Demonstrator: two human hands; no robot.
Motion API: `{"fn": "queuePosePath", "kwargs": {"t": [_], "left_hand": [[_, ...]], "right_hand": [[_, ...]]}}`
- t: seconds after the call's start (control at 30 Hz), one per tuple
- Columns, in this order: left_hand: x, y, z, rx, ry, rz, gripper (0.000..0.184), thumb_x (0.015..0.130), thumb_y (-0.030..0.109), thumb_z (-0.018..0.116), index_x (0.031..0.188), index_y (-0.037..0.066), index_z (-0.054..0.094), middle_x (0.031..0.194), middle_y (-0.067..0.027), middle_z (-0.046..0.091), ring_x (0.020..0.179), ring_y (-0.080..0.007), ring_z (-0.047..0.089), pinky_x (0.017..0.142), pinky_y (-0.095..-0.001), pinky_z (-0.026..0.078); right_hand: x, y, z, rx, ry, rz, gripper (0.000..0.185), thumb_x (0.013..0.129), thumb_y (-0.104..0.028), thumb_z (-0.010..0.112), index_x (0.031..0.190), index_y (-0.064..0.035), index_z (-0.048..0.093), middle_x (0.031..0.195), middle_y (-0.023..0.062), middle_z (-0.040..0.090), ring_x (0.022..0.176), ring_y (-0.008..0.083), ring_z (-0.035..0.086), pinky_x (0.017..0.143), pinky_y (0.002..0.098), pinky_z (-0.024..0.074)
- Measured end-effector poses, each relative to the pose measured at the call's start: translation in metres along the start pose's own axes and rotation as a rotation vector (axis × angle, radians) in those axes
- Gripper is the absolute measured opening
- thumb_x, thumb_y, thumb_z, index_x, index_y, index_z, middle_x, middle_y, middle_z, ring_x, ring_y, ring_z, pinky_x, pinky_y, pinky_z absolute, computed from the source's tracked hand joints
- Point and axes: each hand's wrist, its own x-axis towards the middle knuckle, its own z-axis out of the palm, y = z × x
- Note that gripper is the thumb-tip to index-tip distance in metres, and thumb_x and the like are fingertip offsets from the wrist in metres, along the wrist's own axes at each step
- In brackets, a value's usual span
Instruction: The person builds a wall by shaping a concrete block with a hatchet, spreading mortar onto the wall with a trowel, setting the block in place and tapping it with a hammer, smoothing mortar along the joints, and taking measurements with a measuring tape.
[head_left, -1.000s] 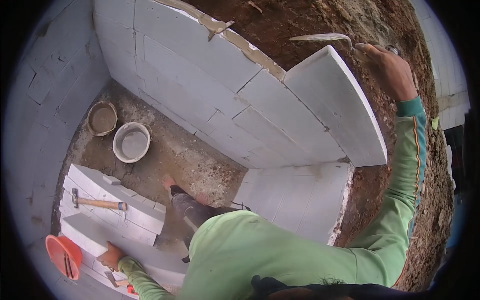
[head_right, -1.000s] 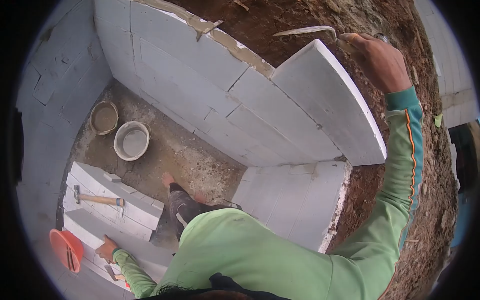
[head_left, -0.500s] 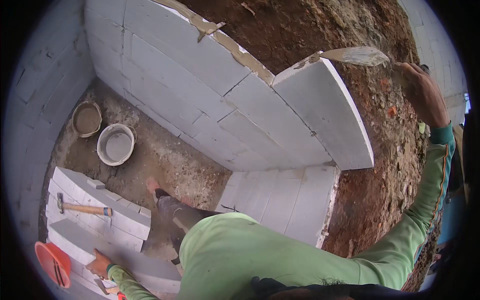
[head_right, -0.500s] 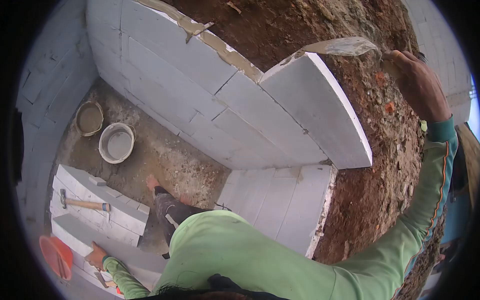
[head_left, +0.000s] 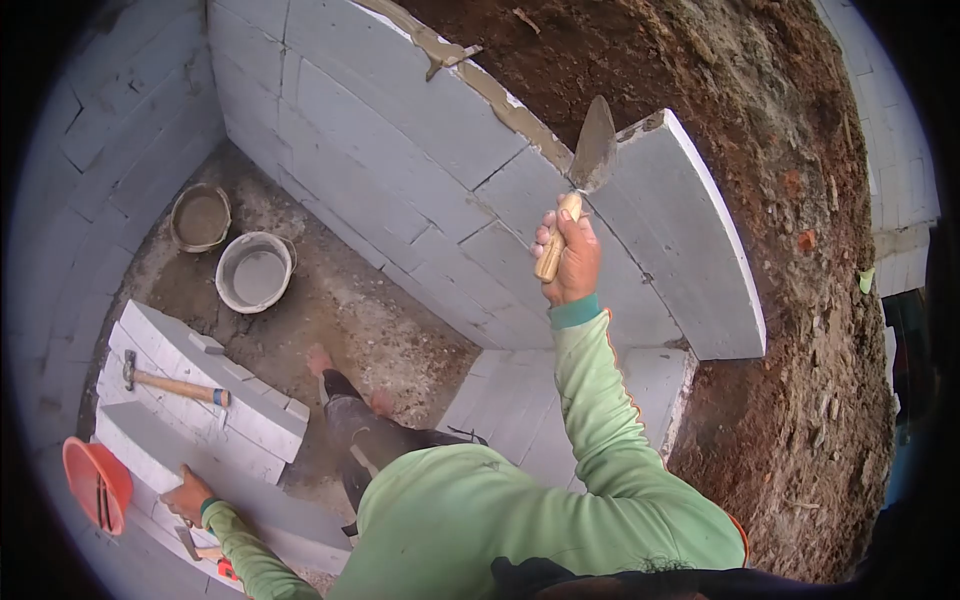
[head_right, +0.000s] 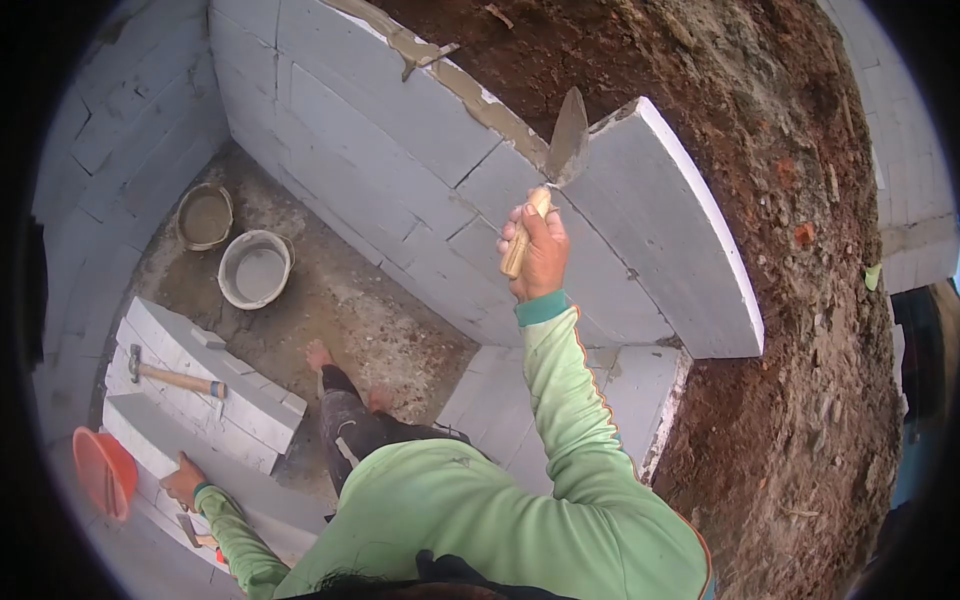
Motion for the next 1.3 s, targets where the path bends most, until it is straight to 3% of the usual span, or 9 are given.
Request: {"fn": "queuePosePath", "kwargs": {"t": [0.23, 0.33, 0.43, 0.53, 0.77, 0.87, 0.93, 1.1, 1.3], "left_hand": [[0.002, -0.001, -0.001, -0.016, -0.018, 0.004, 0.095, 0.082, 0.059, 0.072, 0.147, -0.002, 0.038, 0.133, -0.0269, 0.057, 0.121, -0.0479, 0.058, 0.096, -0.0607, 0.048], [-0.005, 0.004, -0.011, -0.01, -0.034, -0.015, 0.097, 0.082, 0.061, 0.072, 0.149, -0.001, 0.036, 0.134, -0.0257, 0.056, 0.122, -0.0476, 0.058, 0.096, -0.0605, 0.049], [0.002, -0.001, 0.0, 0.006, -0.024, -0.032, 0.098, 0.082, 0.062, 0.071, 0.15, 0.001, 0.036, 0.135, -0.0242, 0.056, 0.121, -0.0476, 0.059, 0.096, -0.0601, 0.049], [-0.003, 0.001, -0.005, -0.005, -0.02, -0.025, 0.098, 0.081, 0.062, 0.072, 0.15, 0.002, 0.036, 0.135, -0.0235, 0.056, 0.121, -0.0468, 0.059, 0.095, -0.0604, 0.05], [-0.004, 0.001, -0.006, -0.029, -0.015, -0.01, 0.087, 0.081, 0.058, 0.073, 0.14, 0.0, 0.045, 0.125, -0.0232, 0.06, 0.115, -0.0445, 0.062, 0.09, -0.0596, 0.051], [-0.007, 0.007, -0.015, -0.037, -0.111, 0.024, 0.094, 0.084, 0.053, 0.075, 0.145, -0.008, 0.037, 0.128, -0.0292, 0.058, 0.12, -0.0456, 0.06, 0.097, -0.0532, 0.052], [-0.004, -0.004, 0.001, -0.055, -0.016, 0.069, 0.096, 0.084, 0.047, 0.076, 0.147, -0.011, 0.034, 0.136, -0.0316, 0.052, 0.127, -0.0445, 0.054, 0.104, -0.0503, 0.047], [-0.019, 0.012, -0.017, -0.062, 0.001, 0.061, 0.1, 0.079, 0.04, 0.081, 0.149, -0.011, 0.032, 0.149, -0.0315, 0.044, 0.136, -0.0436, 0.045, 0.113, -0.0475, 0.039], [-0.018, 0.013, -0.014, -0.034, 0.013, 0.015, 0.097, 0.081, 0.037, 0.08, 0.149, -0.012, 0.032, 0.151, -0.0298, 0.042, 0.139, -0.0429, 0.042, 0.115, -0.0472, 0.037]], "right_hand": [[-0.106, -0.012, -0.012, 0.05, 0.098, 0.11, 0.034, 0.102, -0.014, 0.055, 0.135, -0.0078, 0.046, 0.097, 0.0056, 0.058, 0.073, 0.0139, 0.056, 0.057, 0.0272, 0.0482], [-0.14, 0.004, -0.026, 0.013, 0.25, 0.021, 0.039, 0.099, -0.013, 0.057, 0.135, -0.0074, 0.045, 0.097, 0.0051, 0.057, 0.071, 0.0143, 0.055, 0.057, 0.0274, 0.0478], [-0.154, 0.017, -0.049, -0.241, 0.294, 0.0, 0.044, 0.096, -0.012, 0.061, 0.135, -0.0073, 0.044, 0.094, 0.0046, 0.057, 0.07, 0.0138, 0.055, 0.057, 0.0279, 0.0484], [-0.162, 0.045, -0.071, -0.441, 0.177, -0.029, 0.047, 0.092, -0.012, 0.065, 0.134, -0.0062, 0.044, 0.093, 0.0042, 0.056, 0.069, 0.0126, 0.055, 0.058, 0.0284, 0.0495], [-0.132, 0.13, -0.062, -0.831, -0.129, 0.358, 0.046, 0.087, -0.017, 0.071, 0.126, -0.0026, 0.053, 0.098, 0.0092, 0.061, 0.077, 0.0168, 0.059, 0.07, 0.0327, 0.0497], [-0.101, 0.181, -0.04, -0.883, -0.259, 0.449, 0.045, 0.089, -0.022, 0.07, 0.126, -0.0021, 0.053, 0.099, 0.0115, 0.061, 0.086, 0.0207, 0.06, 0.077, 0.0357, 0.0504], [-0.077, 0.21, -0.011, -0.892, -0.354, 0.596, 0.045, 0.091, -0.023, 0.069, 0.127, -0.0021, 0.053, 0.104, 0.0135, 0.062, 0.093, 0.0245, 0.062, 0.084, 0.0374, 0.0503], [-0.001, 0.321, 0.056, -1.144, -0.683, 0.501, 0.046, 0.091, -0.022, 0.067, 0.13, -0.0019, 0.054, 0.118, 0.0203, 0.068, 0.108, 0.0337, 0.066, 0.094, 0.041, 0.0504], [0.071, 0.464, 0.179, -1.444, -0.872, 0.282, 0.05, 0.085, -0.023, 0.072, 0.13, -0.007, 0.055, 0.118, 0.0259, 0.069, 0.113, 0.044, 0.065, 0.097, 0.0495, 0.0506]]}}
